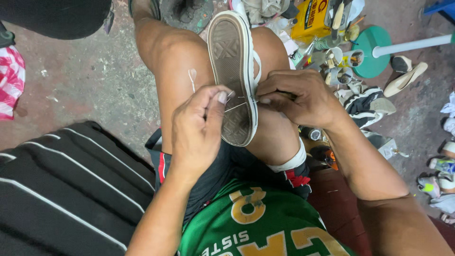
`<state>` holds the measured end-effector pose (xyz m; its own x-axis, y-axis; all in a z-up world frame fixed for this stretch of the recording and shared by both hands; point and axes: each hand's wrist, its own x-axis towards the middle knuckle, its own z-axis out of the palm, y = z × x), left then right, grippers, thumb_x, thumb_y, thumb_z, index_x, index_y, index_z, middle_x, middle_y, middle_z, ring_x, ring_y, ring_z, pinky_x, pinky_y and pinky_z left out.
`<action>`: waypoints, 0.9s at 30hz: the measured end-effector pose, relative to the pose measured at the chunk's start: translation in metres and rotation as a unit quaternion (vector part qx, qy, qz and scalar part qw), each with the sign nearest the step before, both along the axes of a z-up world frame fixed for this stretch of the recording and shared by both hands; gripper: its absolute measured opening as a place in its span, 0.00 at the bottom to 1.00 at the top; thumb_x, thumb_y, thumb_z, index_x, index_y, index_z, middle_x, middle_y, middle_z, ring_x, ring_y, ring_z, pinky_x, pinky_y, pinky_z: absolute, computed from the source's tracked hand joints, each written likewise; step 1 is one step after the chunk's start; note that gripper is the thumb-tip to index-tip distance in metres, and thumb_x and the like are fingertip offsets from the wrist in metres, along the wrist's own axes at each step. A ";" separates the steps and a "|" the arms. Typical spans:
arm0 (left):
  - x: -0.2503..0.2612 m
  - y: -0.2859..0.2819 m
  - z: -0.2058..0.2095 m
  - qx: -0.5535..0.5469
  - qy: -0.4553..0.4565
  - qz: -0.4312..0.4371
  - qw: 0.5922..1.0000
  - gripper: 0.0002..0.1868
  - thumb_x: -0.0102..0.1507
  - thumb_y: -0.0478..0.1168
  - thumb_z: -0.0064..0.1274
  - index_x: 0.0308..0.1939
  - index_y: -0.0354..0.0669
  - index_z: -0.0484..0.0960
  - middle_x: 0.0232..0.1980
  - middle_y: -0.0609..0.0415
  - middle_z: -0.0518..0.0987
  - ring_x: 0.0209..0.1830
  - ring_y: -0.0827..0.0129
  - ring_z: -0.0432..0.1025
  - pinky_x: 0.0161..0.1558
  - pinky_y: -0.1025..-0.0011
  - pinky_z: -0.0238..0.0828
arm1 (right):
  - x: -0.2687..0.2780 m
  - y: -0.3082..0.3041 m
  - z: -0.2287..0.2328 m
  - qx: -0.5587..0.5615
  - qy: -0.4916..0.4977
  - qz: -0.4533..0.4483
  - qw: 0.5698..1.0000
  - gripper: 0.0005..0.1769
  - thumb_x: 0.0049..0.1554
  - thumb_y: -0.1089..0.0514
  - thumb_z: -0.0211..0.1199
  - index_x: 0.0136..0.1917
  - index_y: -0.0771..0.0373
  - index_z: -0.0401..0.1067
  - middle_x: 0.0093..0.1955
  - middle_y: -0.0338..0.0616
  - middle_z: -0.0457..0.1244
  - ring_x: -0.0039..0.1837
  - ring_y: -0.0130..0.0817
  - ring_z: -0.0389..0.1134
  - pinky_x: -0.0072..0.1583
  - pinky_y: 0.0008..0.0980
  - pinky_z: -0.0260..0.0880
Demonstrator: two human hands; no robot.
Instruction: The person is repairing a white canvas shoe by hand-sewing the sole to the upper. They use a needle and white thread, repeatedly pushing the needle through the shoe's edge and pulling the thread tight to secure the sole.
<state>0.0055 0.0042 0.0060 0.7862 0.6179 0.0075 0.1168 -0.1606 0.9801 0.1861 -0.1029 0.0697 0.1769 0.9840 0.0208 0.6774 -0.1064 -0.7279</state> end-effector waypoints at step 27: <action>0.015 -0.010 -0.002 -0.022 0.057 -0.055 0.997 0.11 0.67 0.30 0.52 0.51 0.38 0.69 0.22 0.61 0.61 0.21 0.79 0.57 0.27 0.75 0.57 | 0.013 -0.046 -0.033 0.008 -0.254 0.005 0.967 0.17 0.63 0.43 0.66 0.45 0.58 0.71 0.34 0.38 0.63 0.37 0.39 0.68 0.38 0.40 0.64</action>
